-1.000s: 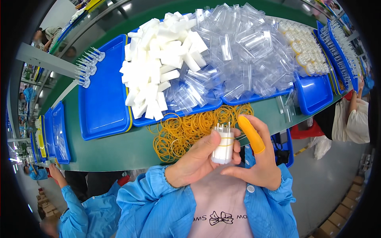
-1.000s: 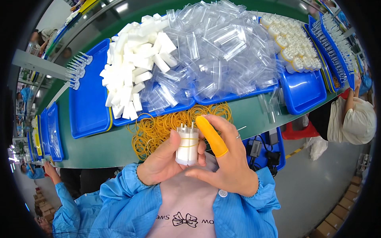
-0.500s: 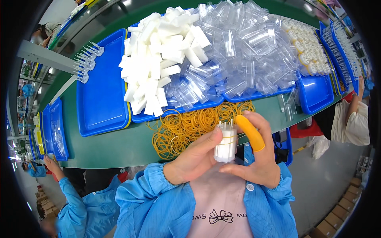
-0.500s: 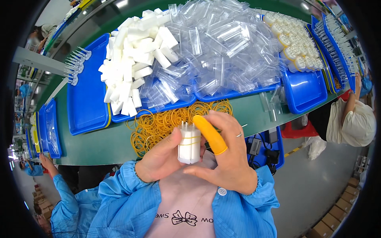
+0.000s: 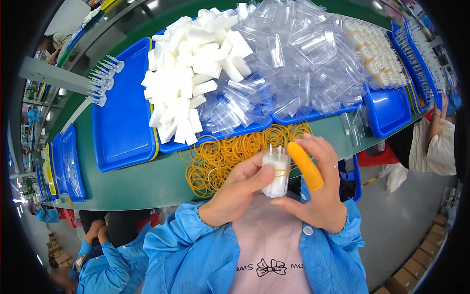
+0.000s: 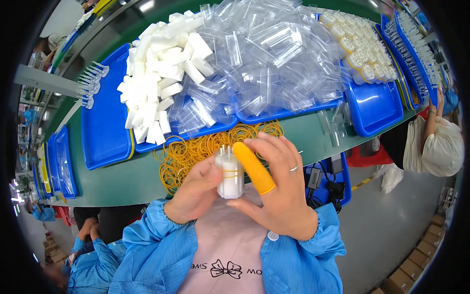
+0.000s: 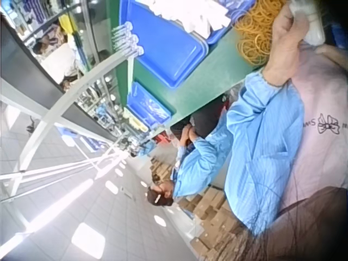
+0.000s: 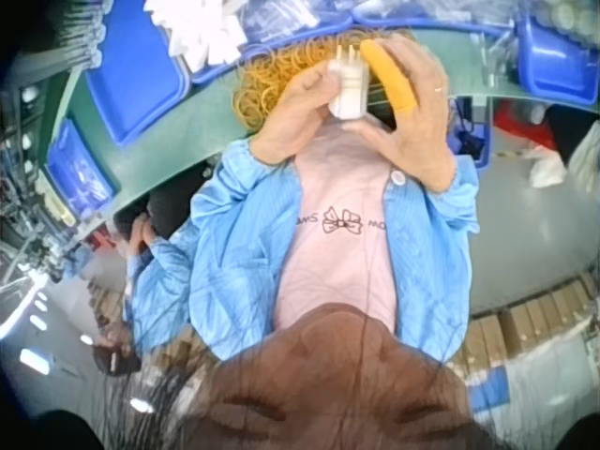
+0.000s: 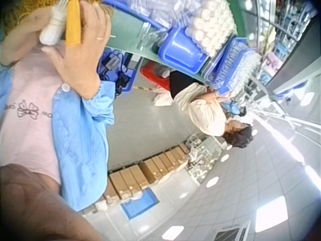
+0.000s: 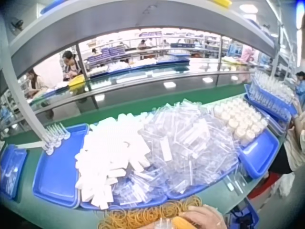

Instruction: The person assembles small white cylindrical components by inserting them into a clear plastic holder using a yellow-handled tool. They secure the components with a yellow rubber band and place the finished assembly into a blue tray. The process is repeated with multiple components throughout the video.

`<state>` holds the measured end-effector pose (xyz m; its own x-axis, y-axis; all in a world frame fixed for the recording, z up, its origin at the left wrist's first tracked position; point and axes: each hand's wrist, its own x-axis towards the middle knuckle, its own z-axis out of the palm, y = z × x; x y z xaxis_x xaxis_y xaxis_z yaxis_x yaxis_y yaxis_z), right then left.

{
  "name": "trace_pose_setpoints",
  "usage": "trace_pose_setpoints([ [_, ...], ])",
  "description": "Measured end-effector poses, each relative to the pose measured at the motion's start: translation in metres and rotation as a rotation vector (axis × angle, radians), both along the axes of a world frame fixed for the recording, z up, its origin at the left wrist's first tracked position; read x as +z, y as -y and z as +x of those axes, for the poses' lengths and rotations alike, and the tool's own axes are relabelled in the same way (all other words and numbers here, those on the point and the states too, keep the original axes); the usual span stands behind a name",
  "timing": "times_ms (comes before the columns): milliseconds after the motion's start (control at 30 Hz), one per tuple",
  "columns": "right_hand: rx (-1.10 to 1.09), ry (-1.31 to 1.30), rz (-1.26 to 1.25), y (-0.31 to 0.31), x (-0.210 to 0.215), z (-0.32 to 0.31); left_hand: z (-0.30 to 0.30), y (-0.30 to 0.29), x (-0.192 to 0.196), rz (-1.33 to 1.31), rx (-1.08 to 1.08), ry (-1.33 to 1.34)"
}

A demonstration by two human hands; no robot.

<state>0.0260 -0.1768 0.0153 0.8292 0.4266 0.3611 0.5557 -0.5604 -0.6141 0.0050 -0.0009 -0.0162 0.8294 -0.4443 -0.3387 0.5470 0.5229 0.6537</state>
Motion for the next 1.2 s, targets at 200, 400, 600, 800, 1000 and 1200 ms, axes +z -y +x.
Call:
trace_pose_setpoints([
  [200, 0.049, 0.048, -0.041, 0.010, -0.006, 0.003, 0.003, 0.001, 0.006, -0.058, -0.023, -0.053],
  [400, 0.070, 0.144, -0.149, 0.006, -0.010, -0.001, 0.002, 0.003, -0.002, 0.042, 0.012, 0.039],
  [600, 0.052, -0.008, 0.008, 0.011, -0.008, 0.003, 0.007, 0.000, -0.003, -0.171, -0.081, -0.032],
  [800, 0.032, 0.146, -0.124, 0.004, -0.006, -0.003, 0.002, 0.007, -0.010, 0.164, -0.007, 0.217],
  [1000, 0.009, 0.196, -0.173, 0.000, -0.011, -0.005, 0.001, 0.010, -0.004, 0.310, 0.041, 0.217],
  [1200, 0.055, 0.084, -0.035, 0.009, -0.003, -0.004, 0.003, 0.006, 0.007, 0.090, -0.004, 0.092],
])
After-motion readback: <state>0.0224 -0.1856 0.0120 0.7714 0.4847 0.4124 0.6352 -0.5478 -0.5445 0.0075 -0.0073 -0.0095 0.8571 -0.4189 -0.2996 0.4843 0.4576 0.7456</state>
